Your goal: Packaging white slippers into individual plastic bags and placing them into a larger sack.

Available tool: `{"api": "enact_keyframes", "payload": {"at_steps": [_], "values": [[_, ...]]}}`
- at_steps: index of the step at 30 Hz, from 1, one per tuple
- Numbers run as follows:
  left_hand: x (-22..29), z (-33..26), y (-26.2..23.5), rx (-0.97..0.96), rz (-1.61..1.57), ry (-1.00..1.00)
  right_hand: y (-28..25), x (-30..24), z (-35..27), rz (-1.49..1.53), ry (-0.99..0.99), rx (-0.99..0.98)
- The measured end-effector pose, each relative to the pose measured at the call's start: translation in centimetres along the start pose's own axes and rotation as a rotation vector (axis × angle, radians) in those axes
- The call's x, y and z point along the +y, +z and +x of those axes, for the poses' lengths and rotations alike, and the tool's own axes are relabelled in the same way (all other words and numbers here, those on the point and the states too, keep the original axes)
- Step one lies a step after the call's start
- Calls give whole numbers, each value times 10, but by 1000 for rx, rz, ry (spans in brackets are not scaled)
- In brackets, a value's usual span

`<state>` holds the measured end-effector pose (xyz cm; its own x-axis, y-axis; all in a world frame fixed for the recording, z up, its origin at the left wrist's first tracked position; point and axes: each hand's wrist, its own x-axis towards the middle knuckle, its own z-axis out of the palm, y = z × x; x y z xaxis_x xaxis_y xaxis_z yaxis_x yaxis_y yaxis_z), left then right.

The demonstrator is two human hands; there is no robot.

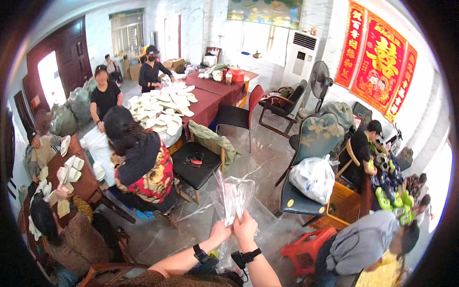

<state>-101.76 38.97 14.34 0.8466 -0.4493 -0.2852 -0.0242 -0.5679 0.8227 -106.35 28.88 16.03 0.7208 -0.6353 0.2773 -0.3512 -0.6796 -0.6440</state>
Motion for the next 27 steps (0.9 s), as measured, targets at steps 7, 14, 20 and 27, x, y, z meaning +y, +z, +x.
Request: {"api": "enact_keyframes", "payload": {"at_steps": [7,14,20,27], "values": [[89,224,24,-5,-90,71,24,38,231,64,9,113],[145,462,38,32,-406,233,85,101,466,74,21,-12],[196,624,-17,1,-747,-29,138,120,667,44,-144,-106],[204,808,-103,168,-792,38,229,115,872,158,-193,-137]]}}
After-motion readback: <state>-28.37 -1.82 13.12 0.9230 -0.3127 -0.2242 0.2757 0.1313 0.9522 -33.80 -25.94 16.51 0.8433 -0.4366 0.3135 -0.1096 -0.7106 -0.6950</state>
